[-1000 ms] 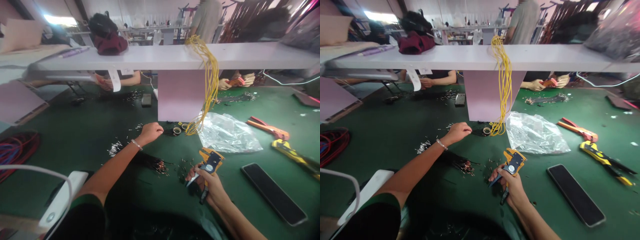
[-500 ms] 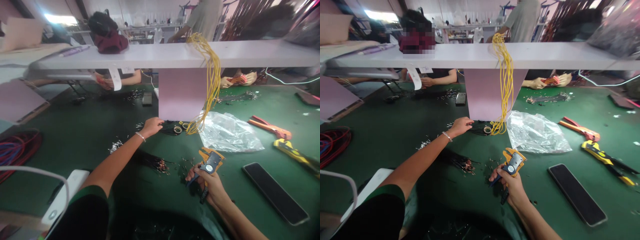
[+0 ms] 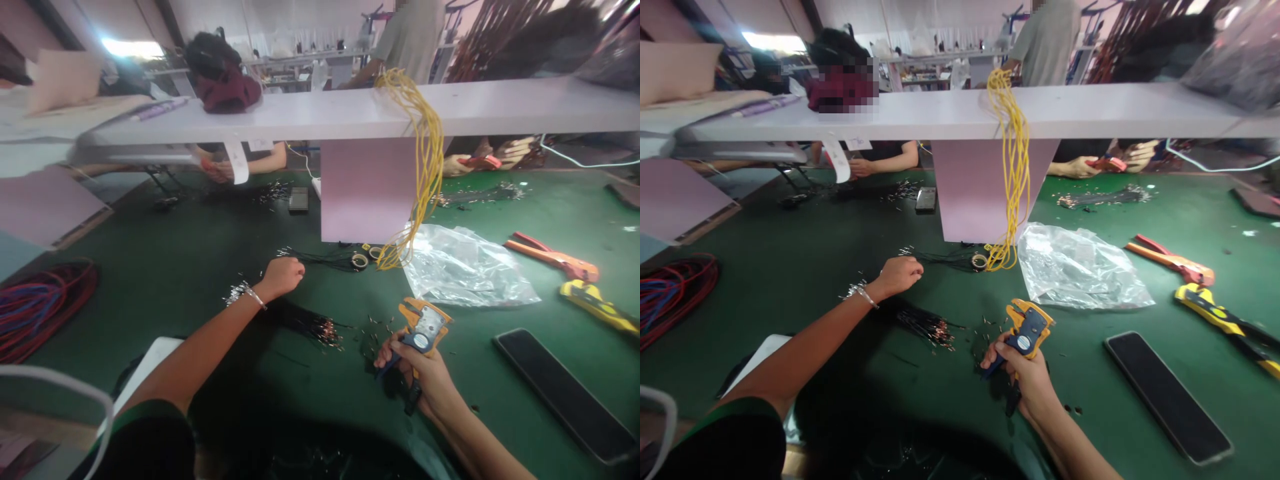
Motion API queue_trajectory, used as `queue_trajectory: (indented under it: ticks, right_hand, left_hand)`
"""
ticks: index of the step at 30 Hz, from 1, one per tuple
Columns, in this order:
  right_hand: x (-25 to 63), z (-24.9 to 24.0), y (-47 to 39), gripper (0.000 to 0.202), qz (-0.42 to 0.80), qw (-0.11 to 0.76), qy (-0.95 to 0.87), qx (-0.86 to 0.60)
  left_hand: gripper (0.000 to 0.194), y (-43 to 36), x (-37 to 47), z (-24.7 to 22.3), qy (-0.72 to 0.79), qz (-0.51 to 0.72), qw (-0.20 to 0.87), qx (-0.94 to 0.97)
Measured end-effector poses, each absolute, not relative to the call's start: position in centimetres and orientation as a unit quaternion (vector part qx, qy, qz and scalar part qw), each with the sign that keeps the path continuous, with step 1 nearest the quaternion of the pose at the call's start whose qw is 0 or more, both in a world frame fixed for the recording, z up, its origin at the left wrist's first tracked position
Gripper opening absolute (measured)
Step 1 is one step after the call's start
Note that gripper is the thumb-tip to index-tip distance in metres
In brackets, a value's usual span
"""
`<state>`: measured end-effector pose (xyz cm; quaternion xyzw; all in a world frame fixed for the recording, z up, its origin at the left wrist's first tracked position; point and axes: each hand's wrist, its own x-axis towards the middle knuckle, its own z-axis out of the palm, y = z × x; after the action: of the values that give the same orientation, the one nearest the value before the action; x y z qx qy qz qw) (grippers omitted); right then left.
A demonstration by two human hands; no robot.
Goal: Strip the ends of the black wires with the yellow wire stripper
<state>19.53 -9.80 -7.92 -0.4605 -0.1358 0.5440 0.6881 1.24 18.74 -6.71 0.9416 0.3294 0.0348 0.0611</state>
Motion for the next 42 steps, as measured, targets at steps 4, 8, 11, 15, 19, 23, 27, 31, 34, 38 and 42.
queue_trajectory:
  ticks: [4, 8, 11, 15, 19, 23, 27, 31, 34, 38, 42]
  right_hand:
    - [19.5, -8.4, -10.0, 0.019, 0.537, 0.684, -0.136, -0.474]
    - [19.5, -8.6, -10.0, 0.020, 0.532, 0.679, -0.145, -0.484]
    - [19.5, -8.3, -10.0, 0.020, 0.530, 0.675, -0.146, -0.492]
    - [19.5, -8.0, -9.9, 0.022, 0.537, 0.663, -0.144, -0.501]
    - [19.2, -7.6, -9.9, 0.021, 0.529, 0.672, -0.132, -0.502]
    - [19.2, -7.8, -9.9, 0.019, 0.525, 0.668, -0.141, -0.508]
    - [19.4, -7.9, -9.9, 0.020, 0.527, 0.666, -0.137, -0.510]
    - [19.2, -7.4, -9.9, 0.020, 0.531, 0.663, -0.126, -0.512]
    - [19.1, -7.2, -9.9, 0.020, 0.528, 0.666, -0.130, -0.511]
    - [19.1, -7.2, -9.8, 0.021, 0.528, 0.667, -0.133, -0.508]
    - [19.0, -7.2, -9.8, 0.021, 0.522, 0.671, -0.133, -0.509]
  left_hand:
    - [0.039, 19.6, 1.2, -6.6, 0.329, 0.047, 0.022, 0.943]
    - [0.051, 22.0, 1.7, -7.0, 0.290, 0.021, 0.028, 0.956]
    - [0.048, 24.0, 2.0, -7.6, 0.278, -0.004, 0.039, 0.960]
    - [0.043, 25.6, 2.2, -8.1, 0.276, -0.022, 0.037, 0.960]
    - [0.029, 26.2, 2.3, -8.2, 0.290, -0.022, 0.030, 0.956]
    - [0.026, 26.4, 2.4, -8.3, 0.312, -0.012, 0.026, 0.950]
    - [0.027, 26.5, 2.2, -8.4, 0.324, -0.005, 0.022, 0.946]
    - [0.019, 26.7, 1.9, -8.2, 0.336, -0.008, 0.022, 0.942]
    - [0.019, 26.7, 1.8, -8.0, 0.346, -0.009, 0.024, 0.938]
    - [0.023, 26.1, 2.0, -7.6, 0.343, 0.002, 0.030, 0.939]
    - [0.047, 24.7, 3.3, -7.1, 0.296, 0.005, 0.059, 0.953]
